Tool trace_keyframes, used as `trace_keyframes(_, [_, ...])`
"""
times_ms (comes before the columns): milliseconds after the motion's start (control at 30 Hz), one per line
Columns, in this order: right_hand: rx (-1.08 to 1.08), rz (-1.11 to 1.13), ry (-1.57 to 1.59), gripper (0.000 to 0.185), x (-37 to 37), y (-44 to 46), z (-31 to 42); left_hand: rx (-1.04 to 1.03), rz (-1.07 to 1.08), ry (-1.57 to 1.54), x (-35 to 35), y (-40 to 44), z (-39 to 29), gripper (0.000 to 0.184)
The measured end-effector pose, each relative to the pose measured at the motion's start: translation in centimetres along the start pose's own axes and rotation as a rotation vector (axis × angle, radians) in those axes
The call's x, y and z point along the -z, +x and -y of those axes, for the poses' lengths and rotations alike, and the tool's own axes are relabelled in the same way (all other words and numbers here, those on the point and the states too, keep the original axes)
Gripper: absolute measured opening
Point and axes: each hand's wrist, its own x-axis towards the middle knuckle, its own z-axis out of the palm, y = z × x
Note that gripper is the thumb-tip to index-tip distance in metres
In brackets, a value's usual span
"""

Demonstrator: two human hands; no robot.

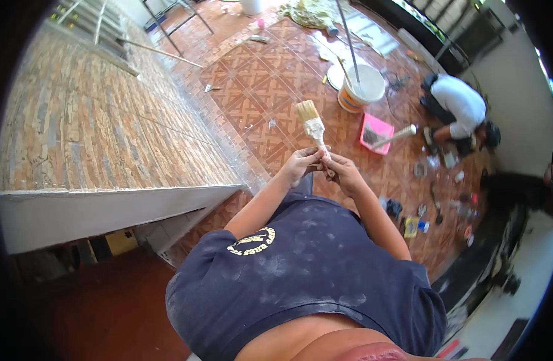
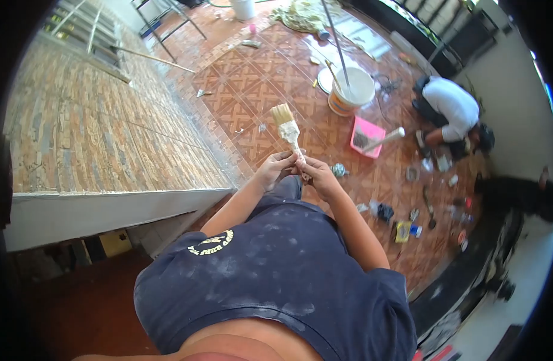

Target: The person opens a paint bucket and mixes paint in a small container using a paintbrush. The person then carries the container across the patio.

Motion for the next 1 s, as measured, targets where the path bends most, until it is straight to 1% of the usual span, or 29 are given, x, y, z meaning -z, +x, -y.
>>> trace_keyframes(67, [0.002, 0.063, -0.024, 0.024, 1.1, 3.4, 1.6, -0.029, 0.089, 0.042, 1.7, 3.0, -1.7, 0.033])
trace_keyframes(133, [-0.013, 0.096, -0.03, 0.026, 2.0, 7.5, 2.8, -0.067, 0.03, 0.082, 2.3, 5.7, -4.0, 0.031])
trace_keyframes(200, [-0.027, 0.096, -0.037, 0.026, 1.9, 10.8, 4.6, -0.087, 0.056, 0.113, 3.2, 8.0, -6.2, 0.031])
trace_keyframes(267, [-0.025, 0.097, -0.127, 0.026, 2.4, 14.8, 6.5, -0.101, 0.064, 0.147, 4.3, 11.1, -9.3, 0.03])
trace_keyframes(300, [-0.044, 0.121, -0.189, 0.026, 2.1, 16.2, 8.7, -0.109, 0.073, 0.182, 4.8, 12.4, -10.7, 0.029])
trace_keyframes(333, [-0.029, 0.083, -0.102, 0.026, 1.0, 17.5, 10.4, -0.121, 0.081, 0.221, 5.4, 13.5, -12.1, 0.029])
trace_keyframes(400, [-0.02, 0.138, -0.163, 0.026, 1.5, 21.7, 12.3, -0.136, 0.083, 0.249, 5.9, 15.6, -16.0, 0.029])
trace_keyframes(533, [-0.042, 0.164, -0.167, 0.026, 1.1, 28.9, 15.9, -0.153, 0.057, 0.315, 7.9, 21.1, -22.1, 0.028])
trace_keyframes(600, [-0.061, 0.147, -0.066, 0.026, 0.3, 32.6, 17.5, -0.203, 0.102, 0.427, 9.3, 23.9, -24.7, 0.025])
trace_keyframes(633, [-0.104, 0.152, -0.083, 0.026, 0.2, 34.4, 18.5, -0.191, 0.044, 0.376, 9.8, 25.1, -25.5, 0.023])
trace_keyframes(667, [-0.114, 0.16, -0.078, 0.026, 0.1, 36.5, 19.3, -0.186, 0.031, 0.374, 10.2, 25.9, -26.8, 0.023])
trace_keyframes(733, [-0.15, 0.253, -0.135, 0.027, 0.1, 41.1, 21.0, -0.187, -0.11, 0.266, 11.2, 28.1, -28.9, 0.022])
trace_keyframes(767, [-0.163, 0.256, -0.133, 0.027, 0.1, 43.5, 21.7, -0.197, -0.173, 0.275, 12.4, 29.5, -29.8, 0.023])
trace_keyframes(800, [-0.173, 0.289, -0.196, 0.028, 0.1, 46.2, 22.5, -0.196, -0.183, 0.268, 13.5, 31.0, -30.8, 0.023])
trace_keyframes(867, [-0.199, 0.328, -0.265, 0.028, -0.2, 51.4, 25.0, -0.209, -0.367, 0.209, 15.2, 33.6, -32.9, 0.026])
trace_keyframes(900, [-0.183, 0.37, -0.412, 0.029, -0.3, 53.9, 26.4, -0.251, -0.446, 0.24, 15.6, 34.9, -34.4, 0.026])
trace_keyframes(933, [-0.171, 0.412, -0.556, 0.029, -0.6, 56.3, 27.6, -0.242, -0.459, 0.221, 16.1, 36.1, -35.9, 0.026])
trace_keyframes(967, [-0.13, 0.444, -0.614, 0.028, -1.3, 57.9, 30.1, -0.245, -0.565, 0.239, 15.1, 36.8, -38.7, 0.027])
trace_keyframes(1000, [-0.155, 0.448, -0.618, 0.028, -1.6, 60.0, 31.2, -0.246, -0.669, 0.256, 14.9, 37.8, -40.7, 0.029])
